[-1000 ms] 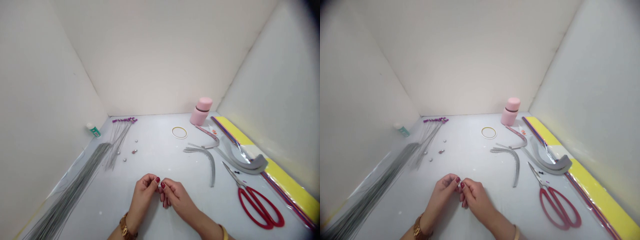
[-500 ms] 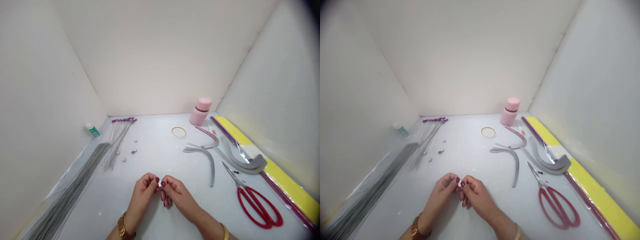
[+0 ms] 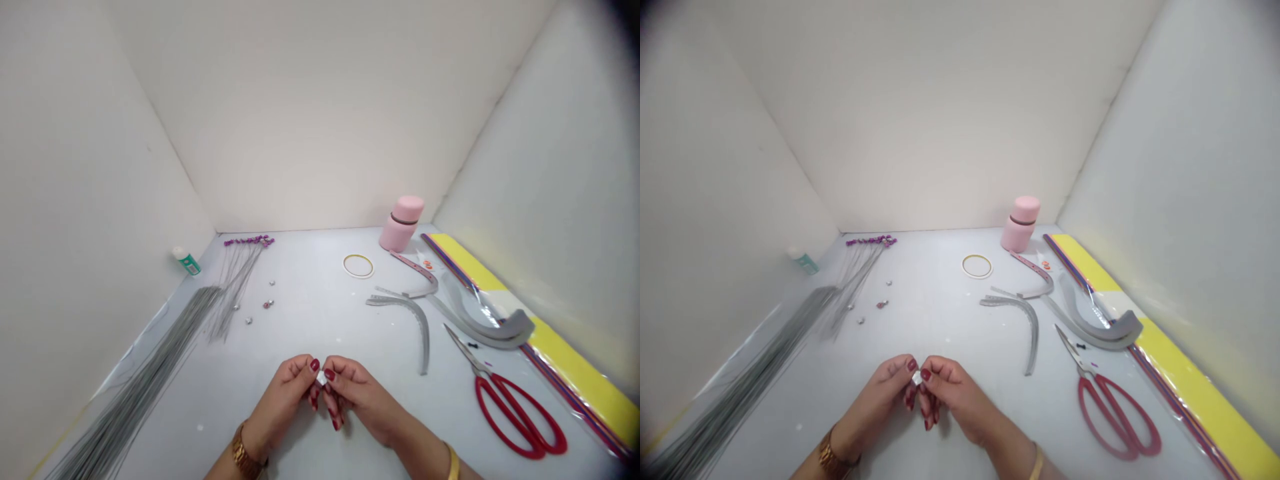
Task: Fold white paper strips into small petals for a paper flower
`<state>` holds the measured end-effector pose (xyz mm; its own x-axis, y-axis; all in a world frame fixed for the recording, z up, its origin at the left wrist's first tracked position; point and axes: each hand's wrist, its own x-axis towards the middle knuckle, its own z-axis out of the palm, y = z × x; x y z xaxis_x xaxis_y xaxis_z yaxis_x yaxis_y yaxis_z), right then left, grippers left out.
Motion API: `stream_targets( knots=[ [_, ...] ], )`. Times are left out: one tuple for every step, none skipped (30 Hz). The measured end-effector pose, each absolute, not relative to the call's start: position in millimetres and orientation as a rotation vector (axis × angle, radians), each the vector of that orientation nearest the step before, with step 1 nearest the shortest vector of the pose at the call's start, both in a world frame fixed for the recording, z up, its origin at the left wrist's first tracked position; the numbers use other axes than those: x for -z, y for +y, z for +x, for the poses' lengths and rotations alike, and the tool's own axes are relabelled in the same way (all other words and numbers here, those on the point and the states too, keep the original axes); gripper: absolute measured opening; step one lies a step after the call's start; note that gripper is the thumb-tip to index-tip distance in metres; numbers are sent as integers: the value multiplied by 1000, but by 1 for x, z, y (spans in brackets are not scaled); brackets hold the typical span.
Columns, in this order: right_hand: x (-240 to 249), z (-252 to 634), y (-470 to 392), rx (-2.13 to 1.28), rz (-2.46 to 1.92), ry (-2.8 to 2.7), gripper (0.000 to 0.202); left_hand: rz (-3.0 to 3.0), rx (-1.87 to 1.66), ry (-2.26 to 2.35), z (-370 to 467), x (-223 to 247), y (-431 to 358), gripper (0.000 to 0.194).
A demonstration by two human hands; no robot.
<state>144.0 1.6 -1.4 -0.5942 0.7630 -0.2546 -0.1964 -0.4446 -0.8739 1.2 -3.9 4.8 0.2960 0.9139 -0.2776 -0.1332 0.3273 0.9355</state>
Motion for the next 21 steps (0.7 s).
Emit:
stream_targets(
  knots=[
    [1, 144, 2, -2077, -869, -1122, 36, 967, -874, 1010, 2, -4, -5, 39],
    [1, 144, 2, -2082, -865, -1110, 36, 962, -885, 1013, 3, -4, -5, 39],
    [1, 144, 2, -2086, -863, -1099, 37, 959, -899, 1019, 5, -3, -6, 38],
    [1, 143, 2, -2091, -862, -1089, 37, 957, -911, 1026, 6, -2, -7, 37],
    [2, 142, 1, -2097, -863, -1080, 38, 959, -921, 1032, 7, -1, -7, 37],
    [2, 142, 1, -2102, -865, -1071, 39, 966, -927, 1038, 7, 0, -8, 36],
    [2, 141, 1, -2106, -870, -1063, 39, 977, -930, 1044, 8, 1, -8, 36],
    [3, 140, 1, -2106, -877, -1056, 38, 993, -930, 1050, 8, 1, -9, 36],
    [4, 140, 1, -2103, -886, -1053, 38, 1013, -931, 1058, 9, 2, -9, 36],
    [4, 139, 1, -2095, -898, -1053, 38, 1037, -931, 1070, 9, 2, -9, 36],
    [4, 139, 1, -2082, -910, -1059, 37, 1064, -932, 1084, 9, 2, -10, 36],
    [4, 139, 1, -2064, -925, -1070, 37, 1093, -931, 1099, 9, 1, -10, 36],
    [4, 139, 1, -2042, -942, -1085, 37, 1125, -931, 1116, 9, 1, -10, 36],
    [4, 139, 1, -2017, -959, -1106, 37, 1157, -933, 1136, 9, 0, -10, 35],
    [4, 139, 1, -1986, -977, -1130, 37, 1192, -937, 1161, 8, -1, -10, 35],
    [4, 139, 1, -1950, -995, -1157, 36, 1229, -944, 1191, 8, -1, -10, 34],
    [4, 140, 1, -1909, -1013, -1188, 36, 1269, -954, 1226, 7, -2, -10, 33],
    [4, 140, 1, -1866, -1031, -1219, 35, 1310, -965, 1264, 6, -2, -9, 33],
    [5, 141, 1, -1822, -1047, -1251, 34, 1352, -976, 1300, 5, -2, -9, 32],
    [6, 142, 1, -1779, -1062, -1282, 33, 1393, -985, 1332, 4, -2, -9, 32],
    [7, 142, 0, -1740, -1075, -1311, 33, 1430, -992, 1359, 4, -1, -9, 31]
  ],
)
